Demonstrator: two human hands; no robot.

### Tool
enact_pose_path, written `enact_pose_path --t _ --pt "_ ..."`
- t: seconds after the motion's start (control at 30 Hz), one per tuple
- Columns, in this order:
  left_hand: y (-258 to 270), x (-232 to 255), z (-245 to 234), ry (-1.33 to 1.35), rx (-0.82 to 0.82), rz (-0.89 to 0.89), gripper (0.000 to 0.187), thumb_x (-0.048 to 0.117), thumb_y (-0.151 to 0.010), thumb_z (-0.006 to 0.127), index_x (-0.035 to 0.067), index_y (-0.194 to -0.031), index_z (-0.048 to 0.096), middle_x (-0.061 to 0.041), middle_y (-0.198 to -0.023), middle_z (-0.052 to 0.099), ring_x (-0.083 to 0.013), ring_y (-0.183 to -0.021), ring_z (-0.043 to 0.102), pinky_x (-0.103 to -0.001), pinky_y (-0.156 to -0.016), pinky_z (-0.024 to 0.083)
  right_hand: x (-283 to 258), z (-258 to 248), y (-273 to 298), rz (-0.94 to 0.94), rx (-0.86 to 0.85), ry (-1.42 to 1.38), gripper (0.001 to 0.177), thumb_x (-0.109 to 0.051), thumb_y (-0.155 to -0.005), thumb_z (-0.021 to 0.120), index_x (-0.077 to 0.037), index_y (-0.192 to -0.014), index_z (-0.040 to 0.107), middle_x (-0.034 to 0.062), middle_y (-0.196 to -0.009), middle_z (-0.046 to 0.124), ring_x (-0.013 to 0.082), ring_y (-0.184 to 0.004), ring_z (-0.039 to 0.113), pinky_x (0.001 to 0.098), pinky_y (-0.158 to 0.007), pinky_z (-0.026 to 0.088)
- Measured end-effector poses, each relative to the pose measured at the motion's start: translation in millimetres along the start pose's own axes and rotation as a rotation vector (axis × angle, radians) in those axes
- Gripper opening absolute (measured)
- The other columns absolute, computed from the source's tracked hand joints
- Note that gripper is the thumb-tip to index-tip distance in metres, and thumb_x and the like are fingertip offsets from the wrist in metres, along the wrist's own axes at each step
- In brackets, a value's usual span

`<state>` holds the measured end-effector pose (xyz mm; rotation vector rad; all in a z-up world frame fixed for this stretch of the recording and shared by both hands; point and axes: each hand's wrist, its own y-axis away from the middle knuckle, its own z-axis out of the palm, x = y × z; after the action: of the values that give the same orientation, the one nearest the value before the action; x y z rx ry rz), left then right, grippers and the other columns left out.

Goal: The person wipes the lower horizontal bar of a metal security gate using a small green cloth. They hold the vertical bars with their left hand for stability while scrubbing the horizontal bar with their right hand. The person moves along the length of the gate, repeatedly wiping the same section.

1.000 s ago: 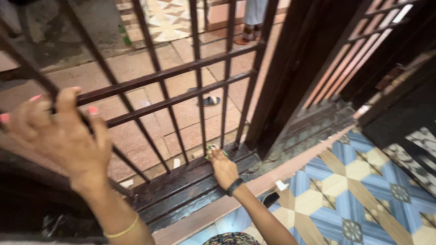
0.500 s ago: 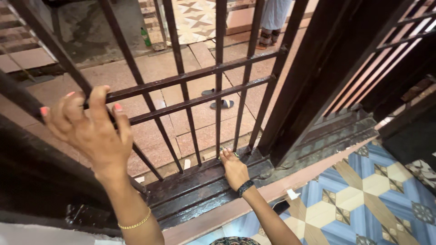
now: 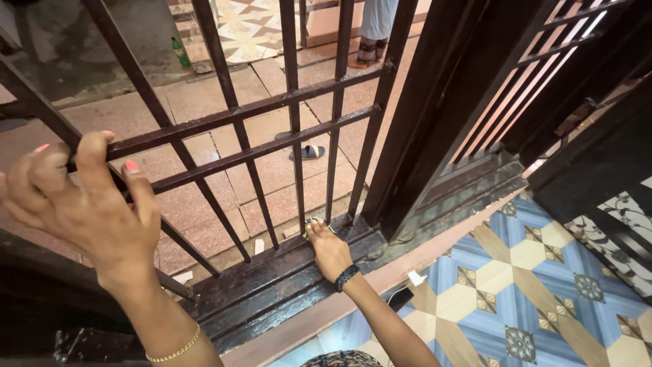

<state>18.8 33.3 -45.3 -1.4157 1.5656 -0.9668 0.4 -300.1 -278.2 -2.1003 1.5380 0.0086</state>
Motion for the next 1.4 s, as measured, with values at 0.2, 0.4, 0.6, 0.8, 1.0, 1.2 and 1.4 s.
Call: enact_pose_path --t 0.2,0.4,0.6,0.8,1.0,1.2,1.4 --pt "-3 -2 -5 0.026 -0.009 0.024 0.028 0.018 -0.102 0.064 0.019 -0.130 0.059 -0.005 -0.124 0.038 -0.0232 -0.137 0.035 -0.048 -0.122 0.022 -12 -15 19 0.051 -0.095 -0.055 0.070 0.006 -0.066 0.059 0.004 -0.135 0.055 0.0239 -0.144 0.052 0.0373 -0.135 0.048 0.0413 -0.102 0.045" --pt "-5 8 -14 0.081 -0.020 -0.022 0.034 0.014 -0.097 0.065 0.020 -0.128 0.056 -0.006 -0.131 0.037 -0.0254 -0.139 0.034 -0.049 -0.121 0.024 -4 8 14 -0.011 0.015 0.048 0.054 0.007 -0.081 0.053 0.006 -0.135 0.059 0.0238 -0.142 0.058 0.0357 -0.136 0.052 0.0398 -0.107 0.047" --pt "-1 9 -15 0.072 -0.071 -0.026 0.037 0.014 -0.095 0.064 0.021 -0.130 0.055 -0.007 -0.133 0.038 -0.0257 -0.140 0.034 -0.048 -0.119 0.024 -1 9 4 -0.001 0.018 0.024 0.046 0.003 -0.086 0.052 0.004 -0.132 0.061 0.0225 -0.140 0.060 0.0334 -0.136 0.054 0.0399 -0.110 0.046" --pt "-4 6 -15 0.040 -0.064 -0.002 0.034 0.017 -0.096 0.064 0.021 -0.129 0.055 -0.007 -0.133 0.038 -0.0257 -0.141 0.034 -0.049 -0.122 0.022 -11 -2 19 0.035 -0.019 -0.016 0.061 0.005 -0.073 0.052 0.005 -0.134 0.059 0.0238 -0.141 0.058 0.0356 -0.135 0.051 0.0397 -0.105 0.047" --pt "-3 7 -13 0.026 -0.069 -0.015 0.032 0.019 -0.098 0.063 0.021 -0.129 0.056 -0.007 -0.132 0.039 -0.0257 -0.143 0.034 -0.050 -0.124 0.020 -1 16 0 0.002 0.010 0.067 0.050 0.005 -0.084 0.055 0.005 -0.134 0.058 0.0224 -0.140 0.060 0.0351 -0.136 0.053 0.0397 -0.107 0.048" --pt "-1 12 -15 -0.022 -0.075 -0.020 0.030 0.021 -0.100 0.063 0.020 -0.129 0.056 -0.007 -0.132 0.039 -0.0257 -0.144 0.034 -0.052 -0.126 0.018 2 10 4 -0.028 0.006 0.048 0.059 0.005 -0.076 0.058 0.003 -0.135 0.057 0.0224 -0.142 0.058 0.0351 -0.136 0.052 0.0403 -0.111 0.045" --pt "-14 11 -7 -0.018 0.003 -0.038 0.024 0.028 -0.102 0.057 0.020 -0.125 0.059 -0.006 -0.131 0.043 -0.0249 -0.143 0.038 -0.053 -0.132 0.013 4 7 22 0.002 -0.010 0.040 0.067 0.006 -0.070 0.057 0.000 -0.136 0.057 0.0213 -0.144 0.056 0.0329 -0.137 0.051 0.0398 -0.111 0.044"
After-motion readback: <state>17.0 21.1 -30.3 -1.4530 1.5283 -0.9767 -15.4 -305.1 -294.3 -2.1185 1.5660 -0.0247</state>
